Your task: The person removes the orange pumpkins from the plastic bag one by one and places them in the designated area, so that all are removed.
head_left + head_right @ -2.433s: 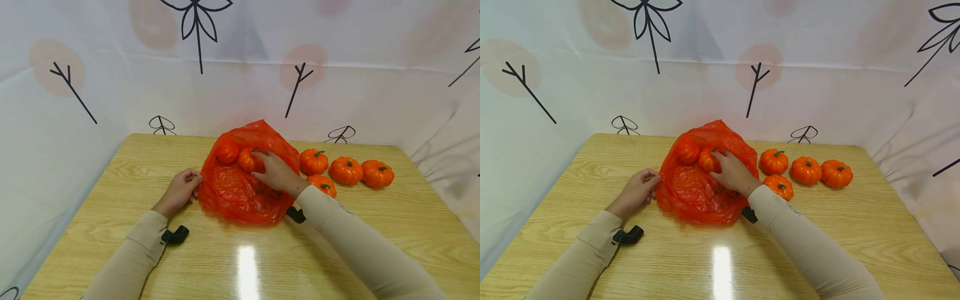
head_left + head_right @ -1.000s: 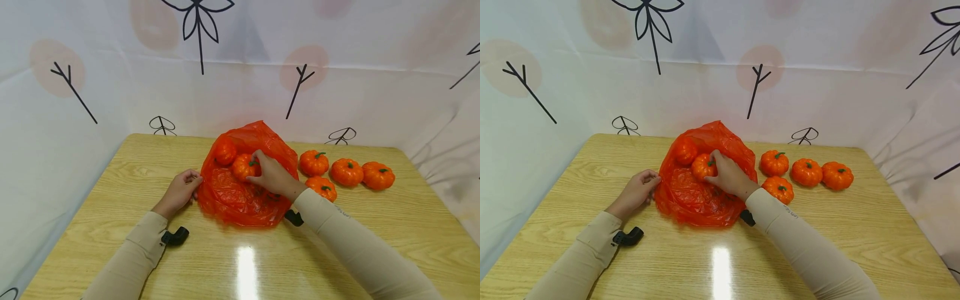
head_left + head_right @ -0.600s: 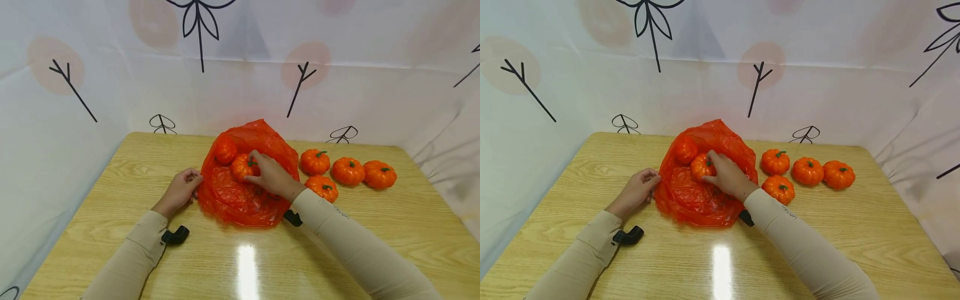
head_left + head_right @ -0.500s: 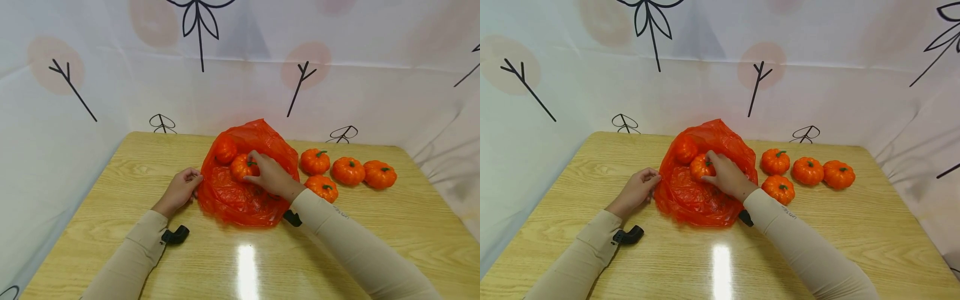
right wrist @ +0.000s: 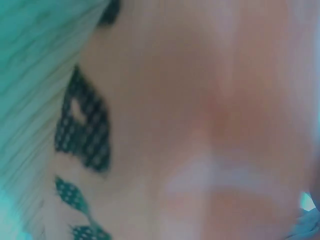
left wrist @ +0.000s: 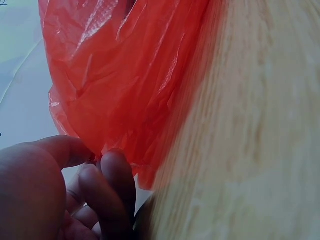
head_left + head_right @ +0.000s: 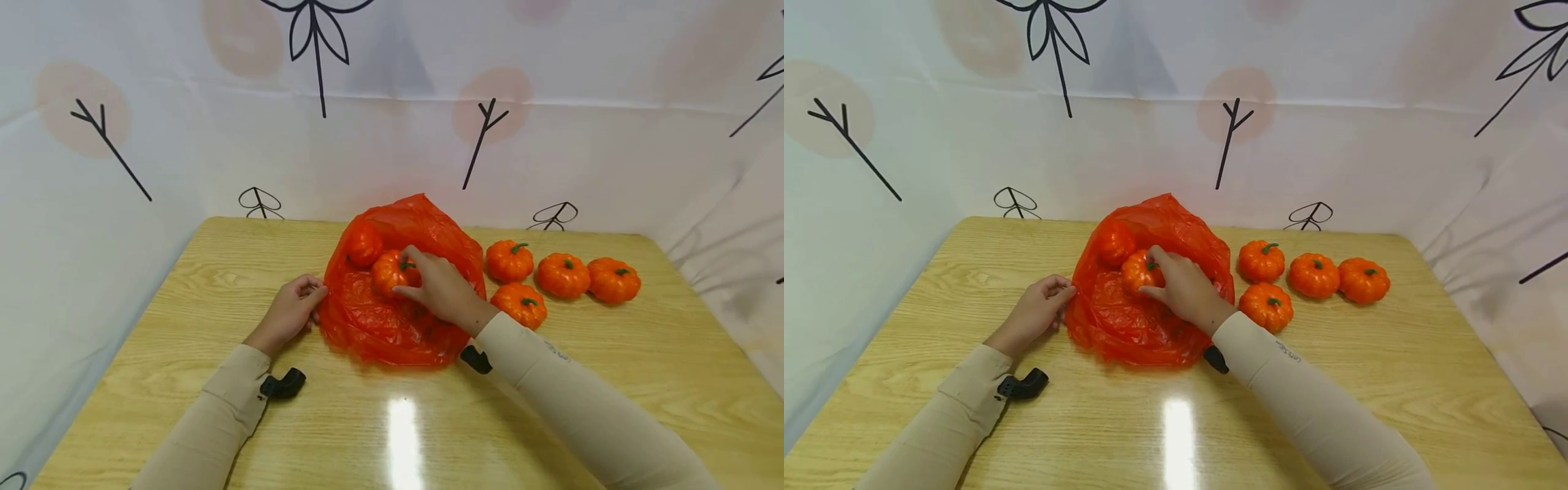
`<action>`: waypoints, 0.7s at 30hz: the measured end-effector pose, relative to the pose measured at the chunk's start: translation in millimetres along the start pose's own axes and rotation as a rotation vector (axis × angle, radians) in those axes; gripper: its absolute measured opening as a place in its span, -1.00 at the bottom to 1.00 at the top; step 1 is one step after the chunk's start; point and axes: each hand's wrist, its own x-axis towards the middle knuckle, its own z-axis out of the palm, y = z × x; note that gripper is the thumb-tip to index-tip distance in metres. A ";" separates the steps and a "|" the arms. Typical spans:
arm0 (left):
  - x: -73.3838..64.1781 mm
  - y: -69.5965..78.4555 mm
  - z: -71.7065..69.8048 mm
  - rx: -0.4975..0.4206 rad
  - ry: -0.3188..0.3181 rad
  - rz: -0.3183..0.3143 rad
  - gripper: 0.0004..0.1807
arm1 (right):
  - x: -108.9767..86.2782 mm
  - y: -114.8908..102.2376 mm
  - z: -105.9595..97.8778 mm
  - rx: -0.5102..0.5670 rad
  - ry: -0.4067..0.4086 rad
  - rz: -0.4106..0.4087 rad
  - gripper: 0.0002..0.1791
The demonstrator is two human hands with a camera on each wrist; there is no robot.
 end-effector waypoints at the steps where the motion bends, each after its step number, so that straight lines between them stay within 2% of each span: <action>1: 0.8 -1.0 -0.2 -0.003 -0.001 0.007 -0.72 | -1.6 -0.8 -0.8 0.003 0.009 -0.006 -0.50; 13: -0.8 -1.9 -0.3 -0.016 0.006 0.032 -0.69 | -27.6 -11.0 -13.1 -0.015 0.078 -0.068 -0.53; 21: -2.2 -0.5 0.3 -0.011 0.001 0.018 -0.69 | -51.0 -10.8 -25.0 -0.010 0.150 -0.113 -0.51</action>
